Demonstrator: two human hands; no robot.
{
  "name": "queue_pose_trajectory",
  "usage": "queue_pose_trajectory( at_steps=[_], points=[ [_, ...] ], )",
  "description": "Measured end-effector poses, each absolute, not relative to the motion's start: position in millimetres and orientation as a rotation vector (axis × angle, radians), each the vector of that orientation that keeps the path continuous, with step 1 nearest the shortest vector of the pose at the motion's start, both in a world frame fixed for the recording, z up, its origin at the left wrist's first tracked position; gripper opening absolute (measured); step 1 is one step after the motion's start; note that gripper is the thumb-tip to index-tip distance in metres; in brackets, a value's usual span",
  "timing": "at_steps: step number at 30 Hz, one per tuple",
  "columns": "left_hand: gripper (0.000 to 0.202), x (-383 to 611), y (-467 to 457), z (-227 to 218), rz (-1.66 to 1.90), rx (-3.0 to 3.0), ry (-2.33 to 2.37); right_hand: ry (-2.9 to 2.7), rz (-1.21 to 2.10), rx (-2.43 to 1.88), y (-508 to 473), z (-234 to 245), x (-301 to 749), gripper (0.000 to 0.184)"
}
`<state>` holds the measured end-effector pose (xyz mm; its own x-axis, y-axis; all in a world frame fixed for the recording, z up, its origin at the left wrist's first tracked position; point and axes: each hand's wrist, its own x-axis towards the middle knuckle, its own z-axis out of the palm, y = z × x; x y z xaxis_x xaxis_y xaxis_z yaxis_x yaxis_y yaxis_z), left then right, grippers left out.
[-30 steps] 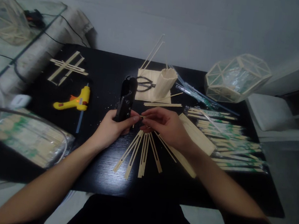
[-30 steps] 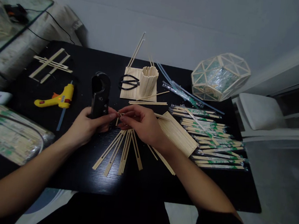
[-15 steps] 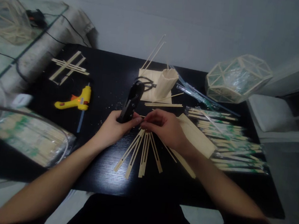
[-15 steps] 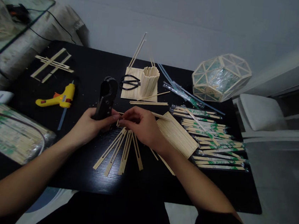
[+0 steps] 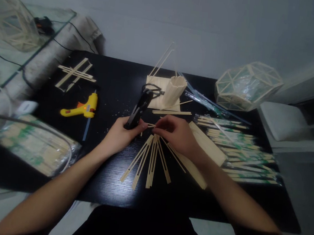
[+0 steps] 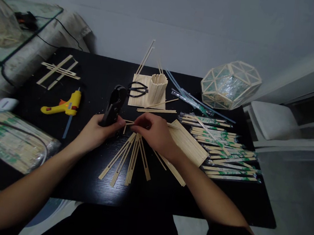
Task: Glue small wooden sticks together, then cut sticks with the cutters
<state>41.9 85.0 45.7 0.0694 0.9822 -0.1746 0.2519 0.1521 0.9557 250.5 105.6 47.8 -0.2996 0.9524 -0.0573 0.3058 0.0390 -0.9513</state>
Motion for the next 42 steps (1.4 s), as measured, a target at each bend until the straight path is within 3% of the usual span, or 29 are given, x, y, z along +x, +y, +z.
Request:
queue_pose_trajectory(
  at_steps=[5, 14, 20, 27, 32, 42],
  points=[
    [0.034, 39.4, 87.9, 44.9, 0.971, 1.301, 1.473, -2.125, 0.921, -1.52, 99.4, 51.0, 251.5, 0.017],
    [0.032, 38.9, 89.5, 45.5, 1.002, 1.313, 1.517, -2.337, 0.783, -1.661, 85.4, 43.0, 241.3, 0.013],
    [0.032, 38.2, 89.9, 44.9, 1.003, 1.322, 1.516, -2.118, 1.02, -1.558, 93.6, 49.0, 248.3, 0.025],
    [0.03, 38.8, 88.9, 44.9, 1.008, 1.323, 1.488, -1.452, 1.665, -1.227, 114.1, 61.2, 262.7, 0.03],
    [0.03, 34.7, 90.9, 43.5, 0.899, 1.443, 1.521, -1.273, 1.617, -1.161, 120.6, 70.9, 268.9, 0.04],
    [0.021, 35.2, 93.9, 44.5, 0.301, 1.867, 1.674, -1.162, 1.558, -1.096, 123.9, 69.5, 270.9, 0.045]
  ],
)
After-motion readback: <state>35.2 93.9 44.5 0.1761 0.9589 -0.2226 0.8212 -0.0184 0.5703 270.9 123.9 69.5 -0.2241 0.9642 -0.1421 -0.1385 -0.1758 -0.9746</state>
